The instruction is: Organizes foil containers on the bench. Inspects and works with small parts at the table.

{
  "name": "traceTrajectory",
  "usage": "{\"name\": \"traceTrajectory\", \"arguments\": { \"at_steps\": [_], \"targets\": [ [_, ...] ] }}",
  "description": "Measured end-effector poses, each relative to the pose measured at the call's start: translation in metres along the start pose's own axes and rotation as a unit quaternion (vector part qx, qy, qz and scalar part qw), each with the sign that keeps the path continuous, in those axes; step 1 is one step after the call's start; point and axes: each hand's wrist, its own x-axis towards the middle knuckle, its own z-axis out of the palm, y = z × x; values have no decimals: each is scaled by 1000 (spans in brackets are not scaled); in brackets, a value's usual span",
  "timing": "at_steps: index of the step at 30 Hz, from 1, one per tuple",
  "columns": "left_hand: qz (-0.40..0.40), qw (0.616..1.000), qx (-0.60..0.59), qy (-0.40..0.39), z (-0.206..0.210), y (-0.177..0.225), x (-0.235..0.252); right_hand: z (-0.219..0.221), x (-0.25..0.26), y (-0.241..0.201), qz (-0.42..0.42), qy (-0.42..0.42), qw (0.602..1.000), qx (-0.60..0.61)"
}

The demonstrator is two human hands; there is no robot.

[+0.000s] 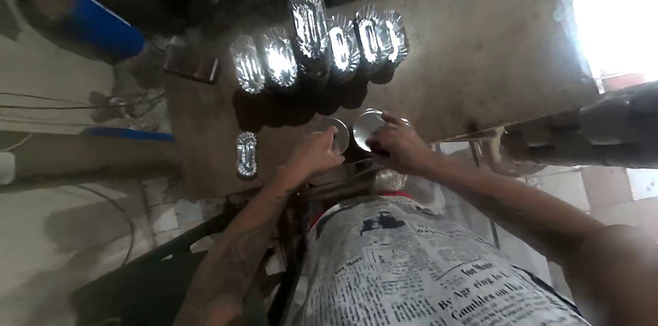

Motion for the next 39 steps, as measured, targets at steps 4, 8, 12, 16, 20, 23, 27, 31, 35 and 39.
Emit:
{"name": "traceTrajectory", "arguments": {
  "at_steps": [4,8,12,16,20,23,27,31,35,39],
  "targets": [
    [23,999,-31,-17,-14,-5,0,0,-3,-1,-18,47,997,54],
    [68,989,-111,-66,-17,-10,-2,-26,-6,15,38,18,967,253],
    [124,965,-177,-150,-33,-20,5,-35,-1,18,61,-11,951,302],
    [130,956,-197,-173,-39,-25,9,-28,0,10,74,28,964,254],
    [121,961,-200,-151,-40,-20,6,-64,6,-42,52,118,991,37],
    [95,977,-150,-121,-32,-13,0,-94,18,-70,105,47,993,-23],
    [98,991,-56,-73,-20,-11,5,-70,7,-77,164,24,984,72],
    [161,970,-151,-99,-38,-24,6,1,-64,-162,286,239,756,538],
    [147,985,-89,-14,-32,-8,-15,44,-83,-211,353,264,624,645],
    [240,939,-120,214,-16,0,-110,28,-64,-175,296,291,669,616]
  ]
}}
